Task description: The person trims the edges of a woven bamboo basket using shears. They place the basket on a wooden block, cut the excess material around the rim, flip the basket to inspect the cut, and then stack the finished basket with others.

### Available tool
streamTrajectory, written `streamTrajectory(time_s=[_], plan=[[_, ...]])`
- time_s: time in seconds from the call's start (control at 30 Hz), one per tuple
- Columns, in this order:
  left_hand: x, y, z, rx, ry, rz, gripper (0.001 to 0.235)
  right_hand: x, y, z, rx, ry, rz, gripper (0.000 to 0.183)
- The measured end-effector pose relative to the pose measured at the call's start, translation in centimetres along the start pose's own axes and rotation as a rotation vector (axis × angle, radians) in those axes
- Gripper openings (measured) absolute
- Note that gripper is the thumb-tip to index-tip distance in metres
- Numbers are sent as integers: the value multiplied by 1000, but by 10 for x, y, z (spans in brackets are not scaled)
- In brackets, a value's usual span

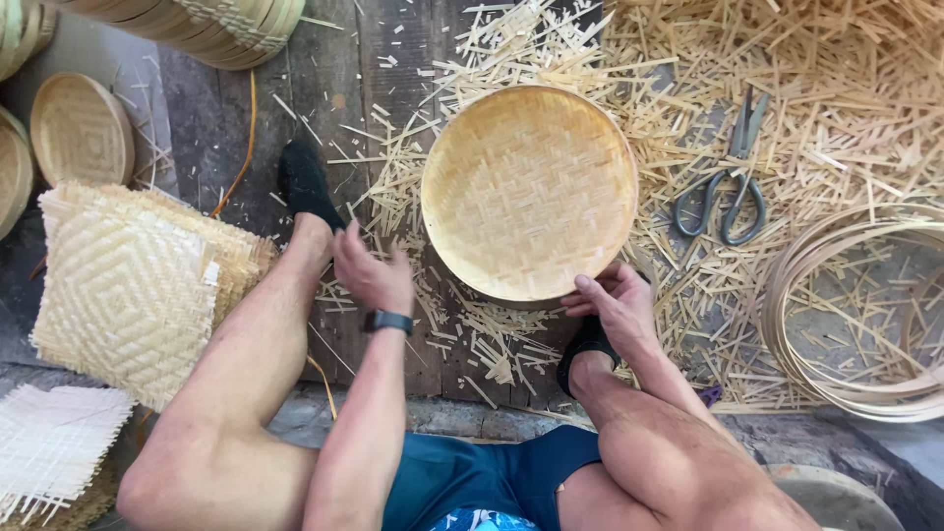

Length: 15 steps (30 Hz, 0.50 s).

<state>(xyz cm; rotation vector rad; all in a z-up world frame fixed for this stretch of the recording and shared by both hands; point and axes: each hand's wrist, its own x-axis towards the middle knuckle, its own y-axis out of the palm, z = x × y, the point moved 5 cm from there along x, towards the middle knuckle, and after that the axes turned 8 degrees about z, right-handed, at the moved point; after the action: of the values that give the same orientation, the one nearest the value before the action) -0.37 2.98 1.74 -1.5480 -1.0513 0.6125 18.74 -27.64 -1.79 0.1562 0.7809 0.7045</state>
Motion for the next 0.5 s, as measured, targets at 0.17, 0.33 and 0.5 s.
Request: streamTrajectory(time_s=[0.17, 0.33, 0.5], plan=[[-89, 11, -133, -483, 773, 540, 60, 1, -9, -21, -203, 92, 6, 32], [-118, 30, -151, -126, 1000, 660, 62, -11, -39, -38, -384, -35, -249, 44], [-35, 8, -108, 61, 1411, 334, 30, -23, -42, -63, -747, -245, -340, 30]])
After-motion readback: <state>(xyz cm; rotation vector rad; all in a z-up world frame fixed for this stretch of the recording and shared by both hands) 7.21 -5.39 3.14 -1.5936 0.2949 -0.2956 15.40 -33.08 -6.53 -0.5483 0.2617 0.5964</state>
